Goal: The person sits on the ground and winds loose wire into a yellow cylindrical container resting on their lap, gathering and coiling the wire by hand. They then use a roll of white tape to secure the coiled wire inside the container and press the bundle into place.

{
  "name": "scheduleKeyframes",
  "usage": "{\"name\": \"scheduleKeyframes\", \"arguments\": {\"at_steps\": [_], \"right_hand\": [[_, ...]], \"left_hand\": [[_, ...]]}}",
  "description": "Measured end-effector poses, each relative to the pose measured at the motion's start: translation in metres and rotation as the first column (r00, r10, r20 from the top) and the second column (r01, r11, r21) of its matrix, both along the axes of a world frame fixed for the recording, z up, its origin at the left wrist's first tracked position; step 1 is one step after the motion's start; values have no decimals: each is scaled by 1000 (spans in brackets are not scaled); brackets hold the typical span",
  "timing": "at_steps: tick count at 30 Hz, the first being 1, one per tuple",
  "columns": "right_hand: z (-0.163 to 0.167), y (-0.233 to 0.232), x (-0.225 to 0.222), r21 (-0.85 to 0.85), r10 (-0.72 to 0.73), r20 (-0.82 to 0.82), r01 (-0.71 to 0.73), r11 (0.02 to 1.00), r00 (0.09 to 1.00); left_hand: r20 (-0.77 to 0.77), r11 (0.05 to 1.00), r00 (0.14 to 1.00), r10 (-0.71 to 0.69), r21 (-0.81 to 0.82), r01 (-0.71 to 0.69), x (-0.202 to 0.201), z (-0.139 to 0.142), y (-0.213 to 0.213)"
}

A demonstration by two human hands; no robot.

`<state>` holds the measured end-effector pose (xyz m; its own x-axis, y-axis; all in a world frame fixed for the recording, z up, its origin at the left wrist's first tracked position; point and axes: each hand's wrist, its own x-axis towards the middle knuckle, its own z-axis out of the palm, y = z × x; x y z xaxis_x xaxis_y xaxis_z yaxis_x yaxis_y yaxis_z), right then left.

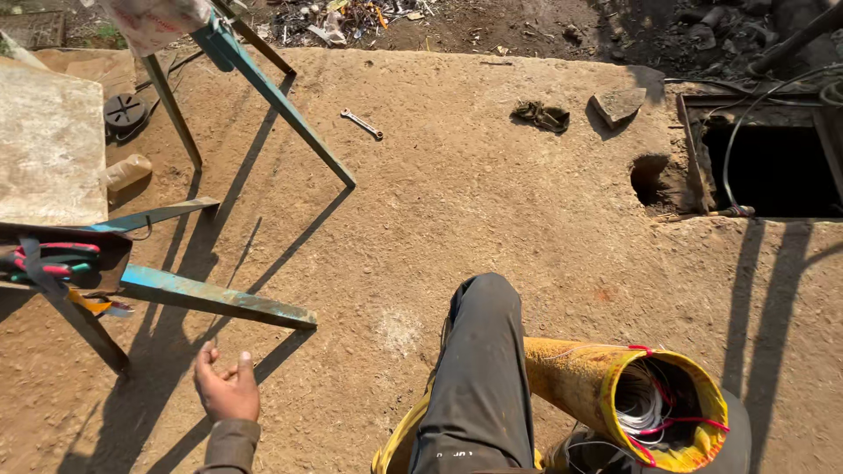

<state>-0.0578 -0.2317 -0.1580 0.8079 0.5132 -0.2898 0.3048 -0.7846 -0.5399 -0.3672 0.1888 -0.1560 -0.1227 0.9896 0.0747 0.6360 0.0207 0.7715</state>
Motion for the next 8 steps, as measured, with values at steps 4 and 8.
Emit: {"name": "scheduleKeyframes", "arguments": {"at_steps": [4,8], "right_hand": [[18,-47,7,60,-79,130,71,996,988],[43,-81,5,-16,-196,421,223,975,886]], "left_hand": [[114,839,914,-389,-366,402,64,-38,-112],[53,600,604,-795,218,770,129,-77,-175]]}}
